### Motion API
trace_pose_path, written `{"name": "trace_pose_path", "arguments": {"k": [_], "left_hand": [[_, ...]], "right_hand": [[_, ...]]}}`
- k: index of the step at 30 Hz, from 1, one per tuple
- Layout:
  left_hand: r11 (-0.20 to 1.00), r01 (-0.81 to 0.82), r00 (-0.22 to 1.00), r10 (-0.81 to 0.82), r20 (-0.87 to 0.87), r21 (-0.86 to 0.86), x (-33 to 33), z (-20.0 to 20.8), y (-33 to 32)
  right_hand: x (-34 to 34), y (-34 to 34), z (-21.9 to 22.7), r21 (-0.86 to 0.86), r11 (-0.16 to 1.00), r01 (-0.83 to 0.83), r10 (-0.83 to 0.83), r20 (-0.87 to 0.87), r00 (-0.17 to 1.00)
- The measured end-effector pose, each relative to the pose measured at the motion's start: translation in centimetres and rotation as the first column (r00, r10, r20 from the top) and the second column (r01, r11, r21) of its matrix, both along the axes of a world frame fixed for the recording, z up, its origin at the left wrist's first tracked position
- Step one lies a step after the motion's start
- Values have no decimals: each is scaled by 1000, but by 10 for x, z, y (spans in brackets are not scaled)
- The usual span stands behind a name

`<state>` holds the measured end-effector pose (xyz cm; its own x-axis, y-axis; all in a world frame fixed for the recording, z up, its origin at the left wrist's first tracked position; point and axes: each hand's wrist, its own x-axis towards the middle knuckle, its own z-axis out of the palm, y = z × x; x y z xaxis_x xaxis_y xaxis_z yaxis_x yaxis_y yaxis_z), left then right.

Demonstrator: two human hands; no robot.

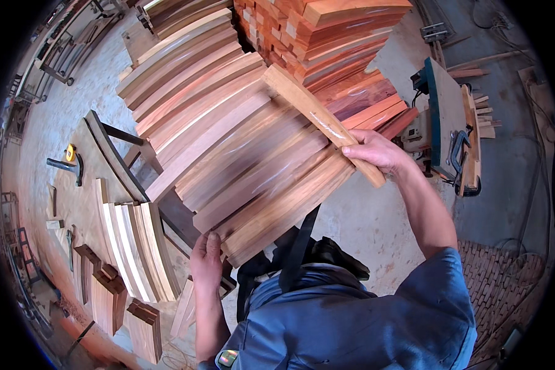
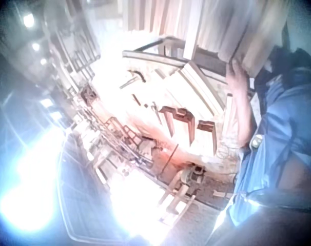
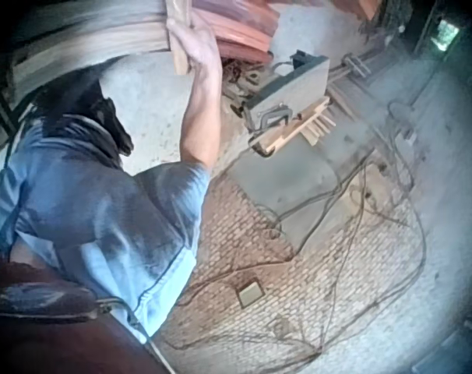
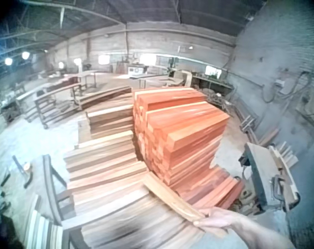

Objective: The person repeatedly picks up wooden planks from a workbench and stacks them onto a growing pile. They handle the planks one by one, occasionally adjusting the alignment of the stack. The task continues throughout the clip with the person moving planks between two locations on the bench.

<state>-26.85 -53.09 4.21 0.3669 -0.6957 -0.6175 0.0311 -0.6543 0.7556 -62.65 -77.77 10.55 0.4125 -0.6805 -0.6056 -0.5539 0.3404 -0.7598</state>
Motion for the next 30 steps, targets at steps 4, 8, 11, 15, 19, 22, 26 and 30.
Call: {"name": "trace_pose_path", "arguments": {"k": [4,8,11,15,19,22,26,30], "left_hand": [[986,28,999,-31,-20,-166,-9,-1,8],[983,57,990,-34,134,-175,-21,9,4],[973,123,936,-48,350,-196,-21,6,5],[979,-59,979,96,180,-196,-31,16,-3],[956,-102,985,136,109,-275,-27,12,-2],[943,-71,983,121,137,-326,-24,3,5],[984,25,968,21,250,-179,-15,7,16],[966,72,940,18,341,-250,-17,30,15]], "right_hand": [[7,5,-4,-14,1000,-2,2,-6,1000],[11,9,-5,-87,996,-28,26,-25,999],[15,12,1,-123,992,10,-15,-43,999],[23,12,12,-106,994,32,-39,-60,997],[23,16,6,-115,993,22,-28,-54,998],[22,19,1,-166,985,54,-61,-36,998],[32,27,6,-287,957,-30,16,-52,999],[33,34,19,-253,968,3,-14,-43,999]]}}
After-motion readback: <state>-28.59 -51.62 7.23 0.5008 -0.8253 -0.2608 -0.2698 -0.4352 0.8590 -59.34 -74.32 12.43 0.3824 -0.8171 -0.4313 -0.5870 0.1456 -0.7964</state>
